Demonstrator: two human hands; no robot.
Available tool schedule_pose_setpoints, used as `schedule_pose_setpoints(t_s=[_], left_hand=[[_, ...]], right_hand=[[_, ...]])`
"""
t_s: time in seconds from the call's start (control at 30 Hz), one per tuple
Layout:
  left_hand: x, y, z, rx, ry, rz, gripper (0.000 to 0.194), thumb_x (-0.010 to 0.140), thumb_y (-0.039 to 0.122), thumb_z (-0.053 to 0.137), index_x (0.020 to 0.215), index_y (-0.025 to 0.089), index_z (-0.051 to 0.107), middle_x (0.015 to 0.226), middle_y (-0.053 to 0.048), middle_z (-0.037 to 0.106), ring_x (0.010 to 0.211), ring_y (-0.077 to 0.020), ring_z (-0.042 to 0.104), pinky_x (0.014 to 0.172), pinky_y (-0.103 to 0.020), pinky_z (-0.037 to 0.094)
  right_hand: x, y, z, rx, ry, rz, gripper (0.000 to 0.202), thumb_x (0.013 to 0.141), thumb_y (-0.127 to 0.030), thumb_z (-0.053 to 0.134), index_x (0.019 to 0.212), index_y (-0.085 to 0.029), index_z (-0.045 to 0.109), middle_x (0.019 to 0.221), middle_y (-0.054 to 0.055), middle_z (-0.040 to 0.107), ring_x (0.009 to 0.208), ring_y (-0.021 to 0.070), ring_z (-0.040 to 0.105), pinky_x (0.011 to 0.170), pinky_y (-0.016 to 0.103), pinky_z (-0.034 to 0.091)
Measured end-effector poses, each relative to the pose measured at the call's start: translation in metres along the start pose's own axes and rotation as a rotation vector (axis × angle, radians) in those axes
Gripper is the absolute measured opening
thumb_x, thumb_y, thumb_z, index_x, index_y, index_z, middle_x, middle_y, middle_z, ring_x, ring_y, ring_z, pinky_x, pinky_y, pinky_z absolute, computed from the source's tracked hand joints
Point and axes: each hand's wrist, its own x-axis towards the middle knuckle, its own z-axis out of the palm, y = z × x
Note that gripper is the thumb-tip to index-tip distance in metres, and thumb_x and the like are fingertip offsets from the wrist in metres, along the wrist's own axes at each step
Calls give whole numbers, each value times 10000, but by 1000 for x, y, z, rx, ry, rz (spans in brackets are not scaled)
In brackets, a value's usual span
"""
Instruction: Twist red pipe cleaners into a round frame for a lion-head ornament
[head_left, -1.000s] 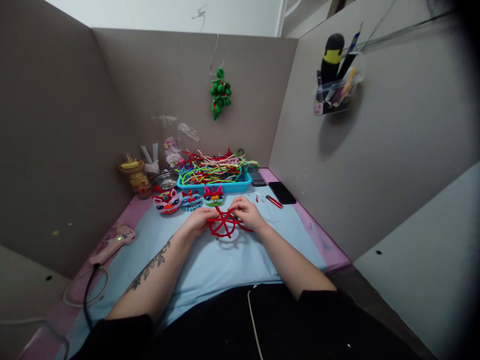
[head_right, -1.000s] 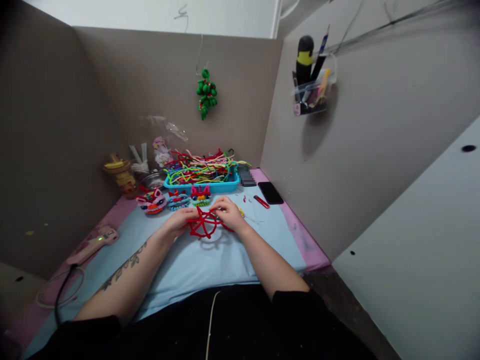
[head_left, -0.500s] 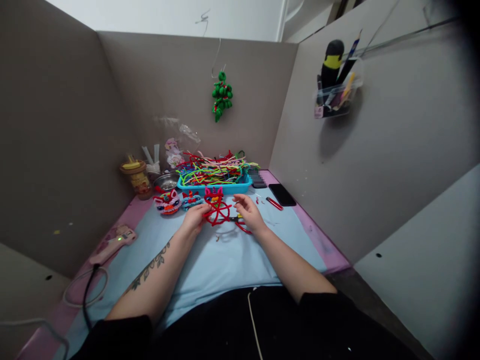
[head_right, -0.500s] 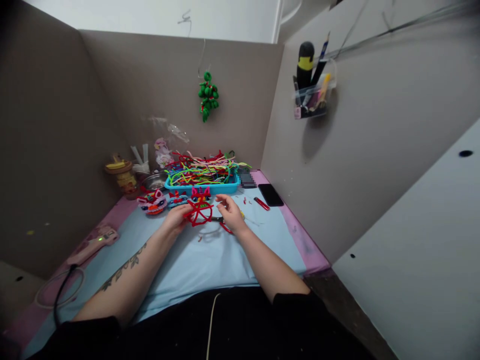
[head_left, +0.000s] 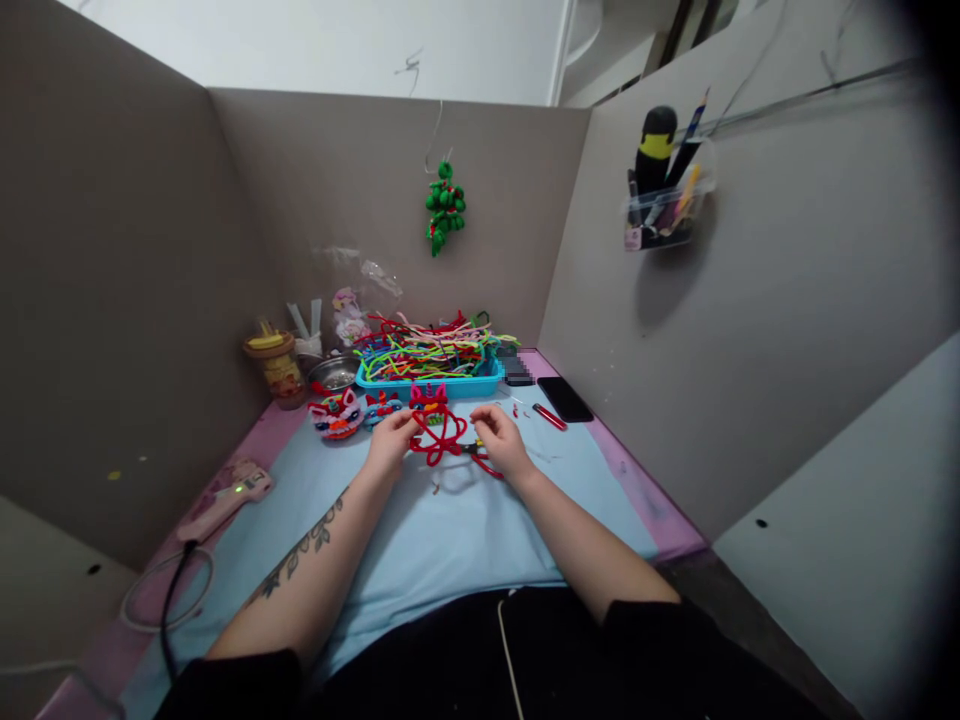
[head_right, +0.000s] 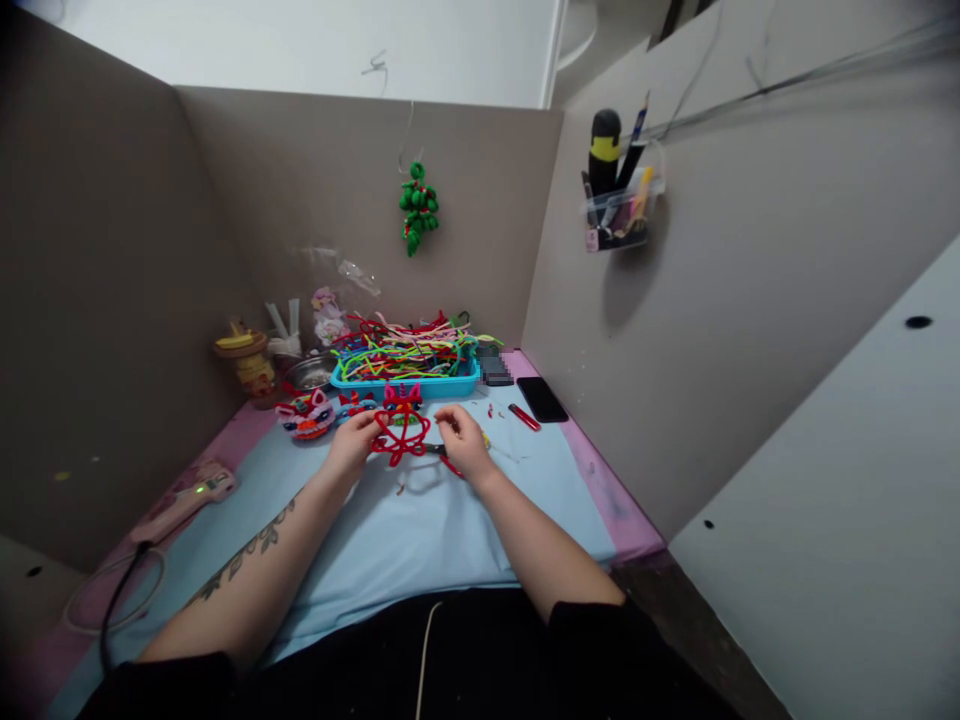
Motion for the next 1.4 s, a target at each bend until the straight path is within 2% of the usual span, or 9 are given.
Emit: schedule_pose_setpoints(t_s=[0.07,0.2,0.33,0.4,0.63,0.8,1.0,1.23,1.4], left_hand=[[-2,0,2,112,-60,102,252,612,328,701,767,134,657,590,9,613,512,-84,519,499,-192,385],[-7,0,4,370,-158,329,183,710,296,620,796,146,682,760,-49,690,685,-149,615,639,-245,465],[-12,-1,5,529,-215,473,162,759,253,575,830,161,688,839,-61,704,770,-176,641,711,-275,488],[-14,0,6,589,-229,518,157,768,236,568,843,167,688,862,-63,706,787,-178,645,724,-280,494],[-19,-2,7,619,-247,574,274,776,205,567,1043,185,623,935,-61,699,814,-172,654,755,-294,506],[-19,-1,6,755,-209,657,202,789,222,562,961,209,667,955,-71,696,876,-197,636,816,-326,472],[-19,0,7,834,-279,705,208,823,197,501,935,211,676,915,-71,691,870,-192,619,805,-324,462],[-21,-2,7,859,-331,799,326,743,91,532,1028,209,636,1047,-69,660,990,-198,588,885,-337,443],[-22,-1,5,861,-347,832,219,782,146,539,944,219,667,980,-70,683,928,-195,608,850,-327,455]], right_hand=[[3,-1,-2,92,-14,79,184,815,-325,498,917,-199,586,855,35,623,783,164,576,731,300,465],[5,-2,-2,153,-167,147,291,833,-434,489,921,-200,637,911,45,653,894,183,593,813,324,451],[3,-2,2,155,-267,155,258,765,-390,593,918,-188,642,901,41,654,840,175,602,758,311,463],[1,-4,5,129,-254,131,213,725,-325,633,882,-181,637,856,27,653,798,162,602,743,298,463],[-6,-15,8,-131,-94,-51,144,761,-214,541,833,-189,664,789,17,668,773,155,593,754,292,444],[-5,-15,6,-288,-174,-158,117,787,-188,558,819,-219,667,825,22,681,834,180,567,800,323,407],[-2,-6,10,-335,-238,-115,118,817,-158,503,731,-195,575,770,14,585,800,165,506,748,299,385],[-2,-4,14,-218,-238,-81,143,826,-169,472,694,-189,522,763,4,522,768,148,496,713,270,397],[-3,-7,15,-187,-257,-55,150,821,-173,480,679,-186,525,749,-3,515,745,139,497,701,263,402]])
